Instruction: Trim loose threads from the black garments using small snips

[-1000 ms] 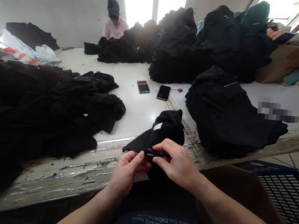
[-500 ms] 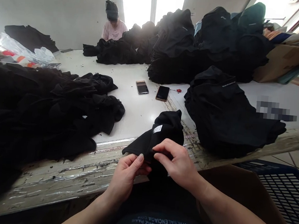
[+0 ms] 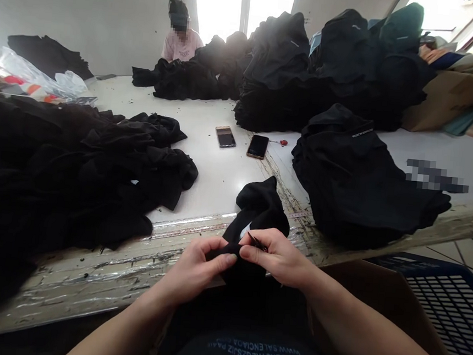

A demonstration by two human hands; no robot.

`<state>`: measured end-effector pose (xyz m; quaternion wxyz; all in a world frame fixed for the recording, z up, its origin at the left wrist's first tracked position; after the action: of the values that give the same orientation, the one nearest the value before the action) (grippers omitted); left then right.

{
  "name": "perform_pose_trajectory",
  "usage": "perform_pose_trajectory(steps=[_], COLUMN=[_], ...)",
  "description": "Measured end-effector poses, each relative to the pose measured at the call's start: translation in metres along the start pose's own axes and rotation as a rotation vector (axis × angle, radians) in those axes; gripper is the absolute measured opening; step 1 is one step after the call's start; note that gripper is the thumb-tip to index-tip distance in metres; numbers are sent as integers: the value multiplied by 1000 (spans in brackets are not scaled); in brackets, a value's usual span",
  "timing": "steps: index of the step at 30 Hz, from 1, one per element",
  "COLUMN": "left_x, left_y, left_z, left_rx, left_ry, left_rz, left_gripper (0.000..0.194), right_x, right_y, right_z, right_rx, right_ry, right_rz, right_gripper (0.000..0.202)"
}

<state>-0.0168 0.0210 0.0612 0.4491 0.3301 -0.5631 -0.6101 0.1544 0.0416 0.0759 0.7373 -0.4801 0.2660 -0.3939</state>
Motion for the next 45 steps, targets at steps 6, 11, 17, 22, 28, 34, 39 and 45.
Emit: perform_pose_trajectory(steps=[6,11,17,22,28,34,39,45], left_x=[0,2,5,5,5,5,3,3], left_y=[-25,-9,-14,-21,-16,-15,-16,-17], left_z=[-15,-16,-18,-19,-17,-21,-24,-22], left_rx=[549,359,541,785,822,813,851,857], left_ry=[-5,-28,-11,35,65,34,22,44], left_rz=[257,162,209,262,232,242,252,241], left_gripper=[24,25,24,18,16,16,15,18], right_x=[5,2,-3,1,5,5,3,3], right_y=[-7,-13,-14,-14,-16,-17,-20,-25], right_z=[8,-6,2,26,23,15,18,28], right_rx=[364,404,210,64,343,447,417,313], right_ry=[390,219,254,399,82,92,171,259], right_rz=[240,286,186,65,102,236,277,271], right_gripper=[9,11,15,11,18,15,11,12])
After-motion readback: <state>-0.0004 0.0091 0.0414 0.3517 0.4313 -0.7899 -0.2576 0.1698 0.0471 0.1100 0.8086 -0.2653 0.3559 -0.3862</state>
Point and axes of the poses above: each hand's wrist, its own x-axis away from the middle knuckle, its own z-axis out of the back of the hand, y = z × x, the point moved 3 cm from there along -x, towards the middle knuckle, and after that the axes turned 1 degree about x, right-handed, at the moved point
